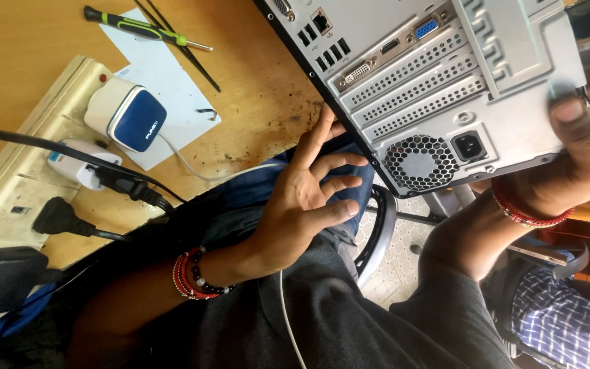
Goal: Opening a computer tower case, inspecting components, and disconnecting internal cables.
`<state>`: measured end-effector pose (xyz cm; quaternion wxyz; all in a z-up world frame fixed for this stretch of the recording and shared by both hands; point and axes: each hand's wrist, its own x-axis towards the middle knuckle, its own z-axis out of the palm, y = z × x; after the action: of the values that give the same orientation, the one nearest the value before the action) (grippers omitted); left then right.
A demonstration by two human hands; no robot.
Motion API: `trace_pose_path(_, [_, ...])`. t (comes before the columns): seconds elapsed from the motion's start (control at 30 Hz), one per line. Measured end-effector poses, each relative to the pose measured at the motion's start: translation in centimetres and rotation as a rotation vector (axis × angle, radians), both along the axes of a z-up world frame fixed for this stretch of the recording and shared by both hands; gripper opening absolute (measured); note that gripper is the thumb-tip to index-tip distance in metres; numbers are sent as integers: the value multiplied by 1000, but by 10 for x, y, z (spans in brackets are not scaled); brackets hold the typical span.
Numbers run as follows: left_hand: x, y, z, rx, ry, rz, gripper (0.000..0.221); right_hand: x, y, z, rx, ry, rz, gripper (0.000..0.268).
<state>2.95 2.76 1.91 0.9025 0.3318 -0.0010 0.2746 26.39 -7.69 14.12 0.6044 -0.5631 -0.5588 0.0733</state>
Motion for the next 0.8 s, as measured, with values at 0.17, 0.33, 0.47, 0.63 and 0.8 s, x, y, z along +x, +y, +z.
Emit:
trace_pose_path(0.17, [0, -2, -3, 0, -5, 12, 110, -13, 6, 2, 3, -20, -4, 32])
trace_pose_path(0.33, [-2, -2, -2, -28, 10, 14, 110, 4, -14, -15, 44, -20, -108, 34])
trace_pose_path(0.47, [-5, -3, -4, -47, 36, 19, 110, 11, -21, -25, 93, 31, -176, 32])
trace_pose_path(0.63, [-10, -8, -12, -99, 69, 53, 111, 4, -22, -21, 75, -21, -105, 41])
trace_pose_path(0.8, [-15, -13, -23, -81, 131, 122, 112, -8, -44, -52, 3, -273, -233, 47])
